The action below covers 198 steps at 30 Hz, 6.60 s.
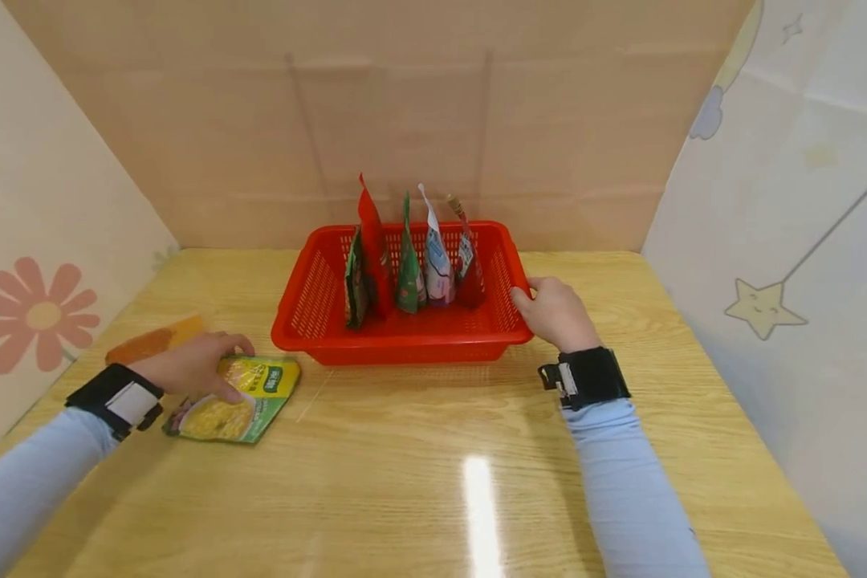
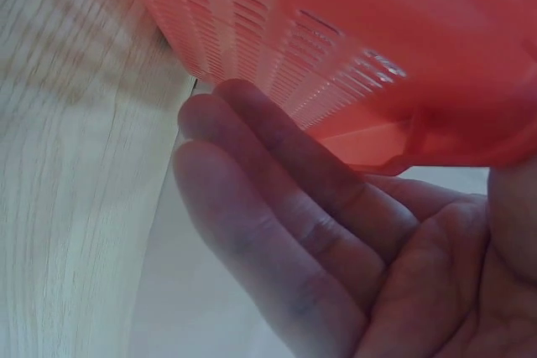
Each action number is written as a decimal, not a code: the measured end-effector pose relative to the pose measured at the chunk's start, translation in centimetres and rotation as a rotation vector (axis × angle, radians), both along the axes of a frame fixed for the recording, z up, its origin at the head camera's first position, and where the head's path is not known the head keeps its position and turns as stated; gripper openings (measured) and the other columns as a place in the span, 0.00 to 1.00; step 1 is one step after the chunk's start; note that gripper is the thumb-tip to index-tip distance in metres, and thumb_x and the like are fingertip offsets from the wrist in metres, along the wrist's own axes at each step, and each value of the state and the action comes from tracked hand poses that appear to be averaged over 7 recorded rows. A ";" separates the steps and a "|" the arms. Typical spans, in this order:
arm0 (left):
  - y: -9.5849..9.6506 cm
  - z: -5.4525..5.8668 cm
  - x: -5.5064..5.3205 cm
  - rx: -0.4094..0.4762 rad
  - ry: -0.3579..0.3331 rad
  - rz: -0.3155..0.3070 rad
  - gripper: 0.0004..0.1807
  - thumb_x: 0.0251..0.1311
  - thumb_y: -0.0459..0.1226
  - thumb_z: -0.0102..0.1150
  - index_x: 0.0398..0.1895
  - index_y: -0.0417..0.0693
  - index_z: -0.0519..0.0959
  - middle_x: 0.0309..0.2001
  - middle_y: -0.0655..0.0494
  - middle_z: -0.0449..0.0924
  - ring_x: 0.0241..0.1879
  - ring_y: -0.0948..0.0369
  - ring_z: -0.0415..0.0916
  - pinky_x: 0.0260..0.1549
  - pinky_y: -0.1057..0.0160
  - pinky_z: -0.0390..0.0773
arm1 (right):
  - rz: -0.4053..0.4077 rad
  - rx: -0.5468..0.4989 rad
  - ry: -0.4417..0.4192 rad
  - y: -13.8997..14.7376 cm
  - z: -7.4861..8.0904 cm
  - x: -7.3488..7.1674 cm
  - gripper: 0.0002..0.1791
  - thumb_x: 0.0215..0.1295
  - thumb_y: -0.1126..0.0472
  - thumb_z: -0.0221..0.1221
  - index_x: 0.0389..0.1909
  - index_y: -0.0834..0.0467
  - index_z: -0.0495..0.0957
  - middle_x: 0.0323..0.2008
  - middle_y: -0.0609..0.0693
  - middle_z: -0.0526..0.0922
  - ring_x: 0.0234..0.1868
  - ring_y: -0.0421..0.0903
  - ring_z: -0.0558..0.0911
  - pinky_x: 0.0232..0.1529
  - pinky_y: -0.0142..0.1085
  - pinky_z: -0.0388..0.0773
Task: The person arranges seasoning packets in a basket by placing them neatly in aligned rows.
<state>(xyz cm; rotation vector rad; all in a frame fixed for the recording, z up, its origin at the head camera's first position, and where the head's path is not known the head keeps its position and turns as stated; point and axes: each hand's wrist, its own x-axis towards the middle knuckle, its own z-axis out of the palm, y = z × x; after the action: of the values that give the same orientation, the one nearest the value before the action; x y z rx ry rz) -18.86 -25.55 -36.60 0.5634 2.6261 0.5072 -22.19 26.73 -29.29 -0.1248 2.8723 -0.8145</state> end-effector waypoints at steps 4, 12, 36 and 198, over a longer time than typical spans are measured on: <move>-0.7 -0.5 -0.6 0.038 -0.105 0.031 0.34 0.42 0.51 0.79 0.45 0.40 0.73 0.35 0.54 0.76 0.33 0.56 0.71 0.34 0.57 0.73 | -0.003 0.001 0.006 0.0 -0.1 -0.1 0.30 0.76 0.52 0.49 0.68 0.70 0.65 0.29 0.57 0.81 0.25 0.49 0.77 0.26 0.37 0.69; -3.5 0.8 -2.0 0.029 -0.081 0.168 0.45 0.44 0.61 0.74 0.52 0.32 0.74 0.42 0.45 0.80 0.38 0.52 0.75 0.38 0.53 0.78 | -0.005 0.006 0.015 -0.2 0.3 0.0 0.29 0.76 0.53 0.49 0.68 0.70 0.66 0.27 0.57 0.81 0.24 0.48 0.77 0.26 0.37 0.69; 5.6 13.0 -1.7 1.586 0.422 0.647 0.24 0.50 0.29 0.75 0.52 0.36 0.81 0.45 0.45 0.84 0.41 0.55 0.83 0.36 0.69 0.83 | -0.014 -0.007 -0.004 -0.2 0.0 0.2 0.29 0.76 0.52 0.50 0.68 0.68 0.67 0.27 0.55 0.81 0.25 0.48 0.77 0.28 0.37 0.70; 10.3 14.8 -0.5 1.395 -0.304 0.462 0.38 0.74 0.27 0.32 0.79 0.52 0.30 0.78 0.47 0.37 0.74 0.48 0.45 0.68 0.52 0.57 | -0.009 0.149 0.411 -1.2 4.3 3.0 0.29 0.71 0.61 0.54 0.69 0.69 0.65 0.13 0.55 0.71 0.10 0.50 0.65 0.14 0.39 0.62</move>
<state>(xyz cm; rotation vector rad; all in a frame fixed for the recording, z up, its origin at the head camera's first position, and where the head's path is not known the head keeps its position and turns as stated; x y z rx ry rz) -19.32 -15.26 -21.82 0.1574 1.7242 2.3478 -19.16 25.53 -24.96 -0.2930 3.3068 -0.6344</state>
